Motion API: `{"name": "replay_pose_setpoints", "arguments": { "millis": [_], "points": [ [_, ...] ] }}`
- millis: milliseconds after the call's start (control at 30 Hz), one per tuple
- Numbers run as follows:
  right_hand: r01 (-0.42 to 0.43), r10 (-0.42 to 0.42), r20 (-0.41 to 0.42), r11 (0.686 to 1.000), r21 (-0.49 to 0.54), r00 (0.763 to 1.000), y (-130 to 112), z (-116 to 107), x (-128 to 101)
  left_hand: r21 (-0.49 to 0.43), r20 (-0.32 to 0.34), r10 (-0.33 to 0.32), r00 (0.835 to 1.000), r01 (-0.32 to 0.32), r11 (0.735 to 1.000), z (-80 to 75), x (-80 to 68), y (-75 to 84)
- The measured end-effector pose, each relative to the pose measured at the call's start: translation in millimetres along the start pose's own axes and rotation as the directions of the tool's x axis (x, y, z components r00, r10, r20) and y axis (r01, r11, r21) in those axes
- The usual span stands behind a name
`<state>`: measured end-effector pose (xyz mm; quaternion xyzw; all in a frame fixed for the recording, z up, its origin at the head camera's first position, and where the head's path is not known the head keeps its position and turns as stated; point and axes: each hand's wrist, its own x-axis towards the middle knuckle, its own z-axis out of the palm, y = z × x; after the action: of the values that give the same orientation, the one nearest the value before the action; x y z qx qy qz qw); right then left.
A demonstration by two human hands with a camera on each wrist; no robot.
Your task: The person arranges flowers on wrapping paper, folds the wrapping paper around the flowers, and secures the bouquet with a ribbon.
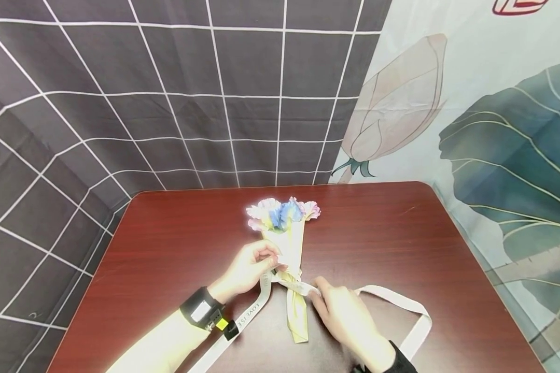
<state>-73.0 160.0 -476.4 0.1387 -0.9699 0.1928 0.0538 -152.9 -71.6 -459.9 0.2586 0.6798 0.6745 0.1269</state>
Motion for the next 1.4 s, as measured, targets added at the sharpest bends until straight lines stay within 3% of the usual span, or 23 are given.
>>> {"name": "replay_pose_setpoints", "arguments": {
  "millis": [100, 200, 333, 567, 733, 867, 1100, 1400],
  "points": [
    [-0.058, 0.049, 0.069, 0.99, 0.13, 0.996, -3, 2, 0, 0.0, 0.003, 0.002, 1.0, -0.002, 1.0, 0.8, 0.4, -1.0],
    [-0.08, 0.048, 0.117, 0.954, 0.289, 0.992, -7, 7, 0, 0.009, 0.012, 0.001, 1.0, -0.001, 1.0, 2.0, 0.6, -2.7],
    [-0.102, 0.075, 0.088, 0.925, 0.366, 0.993, -12, 17, 1, 0.026, 0.034, -0.018, 0.999, 0.017, 1.0, 3.9, 1.1, -5.1],
    [-0.137, 0.162, -0.068, 0.95, 0.279, 0.984, -21, 27, 7, 0.103, 0.067, -0.032, 0.997, 0.025, 0.994, 6.3, 2.2, -6.2],
    [-0.096, 0.115, -0.22, 0.991, 0.095, 0.969, -27, 28, 16, 0.097, 0.082, -0.045, 0.996, 0.037, 0.995, 7.2, 2.1, -5.2],
    [-0.079, 0.06, -0.291, 0.995, -0.053, 0.955, -27, 31, 23, 0.086, 0.076, -0.039, 0.996, 0.033, 0.996, 8.2, 2.5, -5.3],
    [-0.091, 0.044, -0.307, 0.986, -0.14, 0.951, -23, 38, 32, 0.063, 0.088, -0.041, 0.995, 0.035, 0.997, 10.6, 4.9, -7.6],
    [-0.13, 0.095, -0.252, 0.983, -0.128, 0.963, -19, 40, 37, 0.06, 0.086, -0.061, 0.994, 0.056, 0.997, 11.2, 3.2, -12.0]
  ]
}}
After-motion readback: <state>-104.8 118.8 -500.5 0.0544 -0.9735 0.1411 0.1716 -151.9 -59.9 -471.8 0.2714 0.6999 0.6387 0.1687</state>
